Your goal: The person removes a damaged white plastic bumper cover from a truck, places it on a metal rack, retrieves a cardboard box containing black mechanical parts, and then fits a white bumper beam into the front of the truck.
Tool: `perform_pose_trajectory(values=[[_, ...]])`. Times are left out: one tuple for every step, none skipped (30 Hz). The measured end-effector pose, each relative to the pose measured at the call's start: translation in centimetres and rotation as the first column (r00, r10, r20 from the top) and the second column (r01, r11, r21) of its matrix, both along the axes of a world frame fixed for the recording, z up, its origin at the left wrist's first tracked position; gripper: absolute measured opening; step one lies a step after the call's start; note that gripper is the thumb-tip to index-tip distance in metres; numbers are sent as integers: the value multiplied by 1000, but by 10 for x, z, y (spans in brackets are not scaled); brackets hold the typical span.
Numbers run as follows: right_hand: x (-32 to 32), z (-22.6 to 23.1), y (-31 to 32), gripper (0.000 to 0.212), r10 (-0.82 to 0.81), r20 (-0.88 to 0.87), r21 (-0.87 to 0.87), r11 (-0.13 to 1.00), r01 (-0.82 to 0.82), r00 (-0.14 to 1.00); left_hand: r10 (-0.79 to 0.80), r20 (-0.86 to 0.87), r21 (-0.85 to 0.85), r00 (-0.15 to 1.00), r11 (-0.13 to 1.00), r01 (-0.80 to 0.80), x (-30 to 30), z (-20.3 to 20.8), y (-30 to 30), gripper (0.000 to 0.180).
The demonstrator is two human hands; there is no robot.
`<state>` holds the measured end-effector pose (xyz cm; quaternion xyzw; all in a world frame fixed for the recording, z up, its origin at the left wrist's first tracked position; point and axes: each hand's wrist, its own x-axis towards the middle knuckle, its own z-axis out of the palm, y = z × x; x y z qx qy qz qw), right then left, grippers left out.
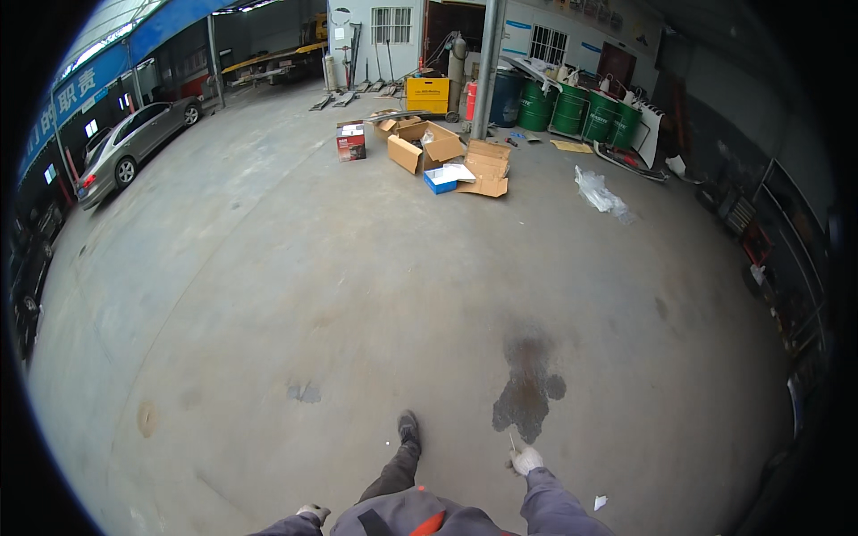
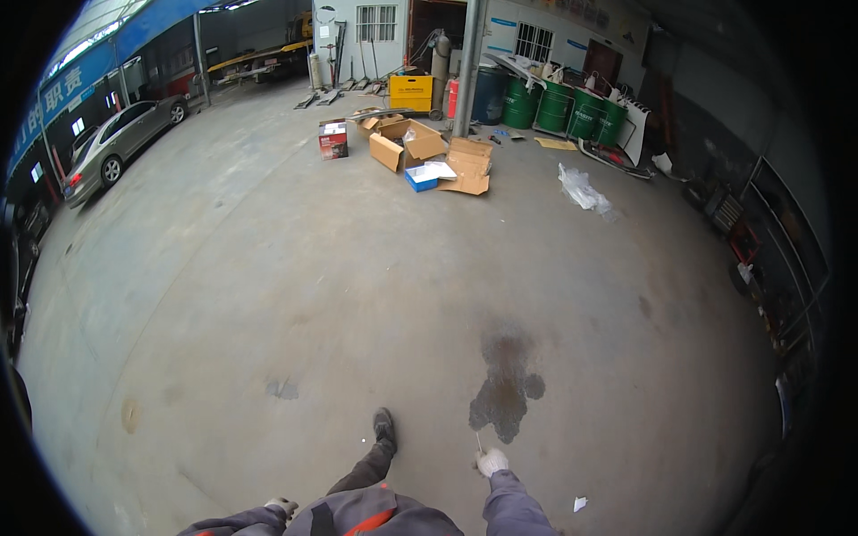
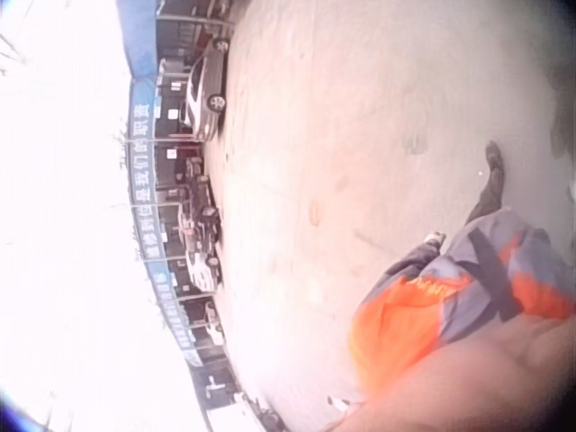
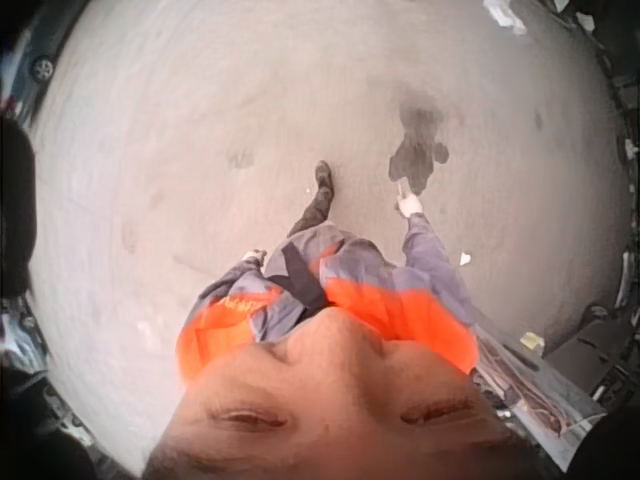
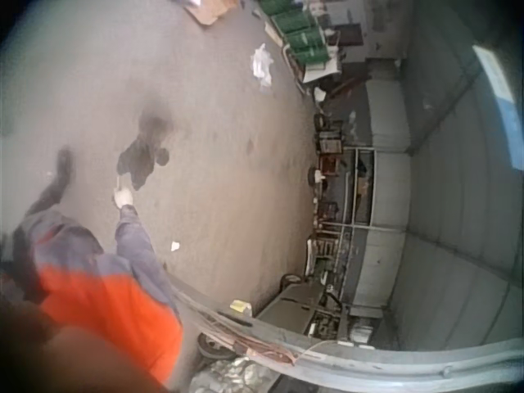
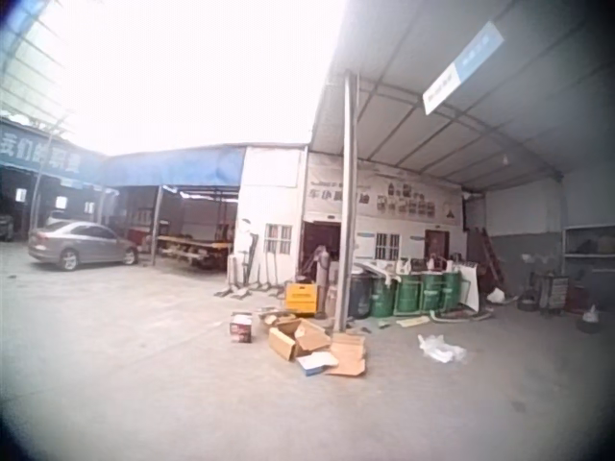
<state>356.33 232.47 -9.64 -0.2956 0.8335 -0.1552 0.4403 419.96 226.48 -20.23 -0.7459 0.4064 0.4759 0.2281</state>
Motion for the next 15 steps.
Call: perform_pose_trajectory(values=[[-15, 7, -41, 36, -12, -13, -42, 999, 12, 1000, -48, 21, -45, 999, 998, 49, -6, -8, -16, 39], [-30, 9, -75, 36, -28, -25, -84, 996, 25, 999, -180, 20, -55, 983, 982, 181, -14, -17, -46, 42], [-49, -5, -93, 36, -20, -34, -67, 998, 17, 999, -326, 11, -67, 945, 943, 326, -23, -25, -85, 44], [-61, -16, -106, 35, 1, -46, -22, 1000, -2, 999, -463, 4, -68, 886, 884, 462, -27, -30, -118, 46], [-69, -27, -113, 34, 20, -55, 24, 1000, -19, 998, -591, -2, -72, 807, 805, 589, -33, -36, -154, 49], [-75, -38, -121, 33, 9, -16, 33, 999, -9, 1000, -687, -4, -87, 726, 724, 684, -47, -40, -186, 51], [-82, -44, -131, 34, -19, 68, 146, 989, 9, 997, -400, 14, -79, 916, 913, 400, -65, -43, -226, 50], [-86, -45, -134, 37, -48, 77, 164, 986, 35, 996, -72, 25, -81, 997, 994, 74, -98, -33, -290, 49], [-95, -45, -141, 36, -79, 29, 178, 981, 73, 996, -75, -13, -156, 997, 985, 72, -131, -18, -353, 48], [-93, -52, -151, 35, -194, 86, 236, 957, 169, 977, -106, -9, -262, 994, 960, 100, -140, -21, -408, 47], [-89, -57, -166, 33, -401, 122, 369, 867, 333, 908, -101, -57, -549, 993, 834, 53, -147, -14, -451, 30], [-88, -75, -162, 33, -338, 137, 443, 862, 247, 931, -35, -235, -625, 971, 771, -123, -159, -4, -494, 31], [-104, -103, -148, 34, -317, 116, 492, 842, 223, 941, -57, -302, -563, 952, 816, -130, -223, 58, -544, 39], [-113, -125, -134, 34, -301, 101, 540, 817, 202, 948, -74, -360, -489, 930, 864, -120, -287, 136, -586, 48], [-117, -149, -166, 35, -197, 130, 491, 864, 109, 972, -88, -325, -561, 942, 819, -117, -277, 147, -612, 49]])
